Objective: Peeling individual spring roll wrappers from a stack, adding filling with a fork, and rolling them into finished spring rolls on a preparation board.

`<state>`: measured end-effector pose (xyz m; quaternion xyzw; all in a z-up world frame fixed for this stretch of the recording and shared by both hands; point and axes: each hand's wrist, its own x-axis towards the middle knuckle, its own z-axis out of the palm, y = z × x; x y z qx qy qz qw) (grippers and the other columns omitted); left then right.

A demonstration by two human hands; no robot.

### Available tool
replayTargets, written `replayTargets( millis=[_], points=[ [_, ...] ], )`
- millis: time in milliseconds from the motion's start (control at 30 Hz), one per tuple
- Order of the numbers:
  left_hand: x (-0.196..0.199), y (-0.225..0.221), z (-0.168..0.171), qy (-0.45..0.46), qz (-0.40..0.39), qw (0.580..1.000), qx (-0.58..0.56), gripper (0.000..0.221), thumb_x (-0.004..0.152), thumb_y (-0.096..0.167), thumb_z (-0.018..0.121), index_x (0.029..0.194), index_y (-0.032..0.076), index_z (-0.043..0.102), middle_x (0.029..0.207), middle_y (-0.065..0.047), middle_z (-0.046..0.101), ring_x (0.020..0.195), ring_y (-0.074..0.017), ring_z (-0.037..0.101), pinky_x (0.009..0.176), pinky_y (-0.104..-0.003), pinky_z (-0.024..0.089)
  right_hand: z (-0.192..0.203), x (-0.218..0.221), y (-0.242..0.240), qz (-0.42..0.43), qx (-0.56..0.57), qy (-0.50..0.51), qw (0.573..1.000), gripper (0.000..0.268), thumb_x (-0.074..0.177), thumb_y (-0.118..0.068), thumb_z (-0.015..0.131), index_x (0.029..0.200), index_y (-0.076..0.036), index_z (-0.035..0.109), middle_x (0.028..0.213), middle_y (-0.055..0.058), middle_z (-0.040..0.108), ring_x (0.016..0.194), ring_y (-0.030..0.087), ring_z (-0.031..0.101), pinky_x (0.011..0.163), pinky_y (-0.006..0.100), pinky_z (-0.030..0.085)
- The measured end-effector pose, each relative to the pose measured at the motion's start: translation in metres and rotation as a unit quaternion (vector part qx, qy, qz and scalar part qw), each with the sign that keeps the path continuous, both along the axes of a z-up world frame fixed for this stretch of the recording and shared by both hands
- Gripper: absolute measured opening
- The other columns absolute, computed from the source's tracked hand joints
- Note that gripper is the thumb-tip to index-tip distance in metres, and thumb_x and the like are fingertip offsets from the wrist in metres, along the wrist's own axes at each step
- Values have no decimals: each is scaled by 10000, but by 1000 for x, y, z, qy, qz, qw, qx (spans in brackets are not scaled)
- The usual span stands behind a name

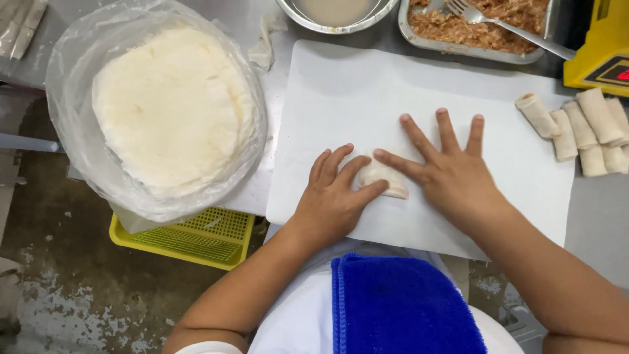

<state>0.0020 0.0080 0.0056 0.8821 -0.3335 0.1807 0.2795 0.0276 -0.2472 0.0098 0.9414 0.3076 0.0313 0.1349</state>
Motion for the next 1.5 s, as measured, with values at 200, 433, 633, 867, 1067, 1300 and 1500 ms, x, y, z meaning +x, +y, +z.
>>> replayTargets(
  millis=[200,433,633,867,1067,1300,1500],
  points=[
    [5,0,11,-64,-18,998,3,278,962,17,569,1112,199,716,1083,0,641,1066,-280,573,900,-446,462,4,33,36,16,44,-21,999,870,823,-309,448,1589,-535,104,1765,21,-5,1542,530,69,1100,866,90],
    [6,5,-8,33,-54,998,-20,196,1013,128,637,1185,200,696,1118,16,655,1042,-265,583,794,-429,490,-14,4,-1,9,61,-65,996,1082,675,-125,353,1649,-473,34,1746,15,-30,1537,463,-33,1112,808,-36],
    [18,5,-7,120,-113,986,-37,184,1043,150,605,1193,150,711,1072,-55,670,950,-298,597,827,-425,499,9,-38,-35,-48,-61,-74,994,986,824,-140,242,1704,-532,32,1712,34,80,1542,466,16,1055,765,49],
    [40,-2,34,291,-75,952,54,220,1015,240,597,1091,120,766,996,-111,672,917,-254,670,784,-362,558,-24,-40,19,-69,276,43,958,193,1008,-306,590,1146,-274,720,1055,-18,634,1091,240,580,943,464,418],
    [33,-7,-1,119,-140,977,106,200,1030,147,529,1116,58,687,1025,-150,636,982,-298,641,813,-375,555,-21,-34,21,-17,258,6,966,153,1008,-283,621,1095,-175,686,980,33,597,977,240,547,900,427,377],
    [55,-12,33,210,-162,939,219,249,996,197,607,1155,20,676,1079,-167,675,1022,-285,672,855,-369,572,-6,-15,16,-17,232,108,967,301,1070,-363,511,1117,-108,662,986,64,609,991,233,571,944,411,375],
    [66,-9,56,331,-127,917,182,279,1001,212,609,1214,49,685,1060,-184,721,1006,-312,723,862,-394,599,15,-10,14,-85,223,206,949,356,1067,-388,517,1202,-93,665,1039,76,654,1066,211,616,1010,387,384]
  ],
)
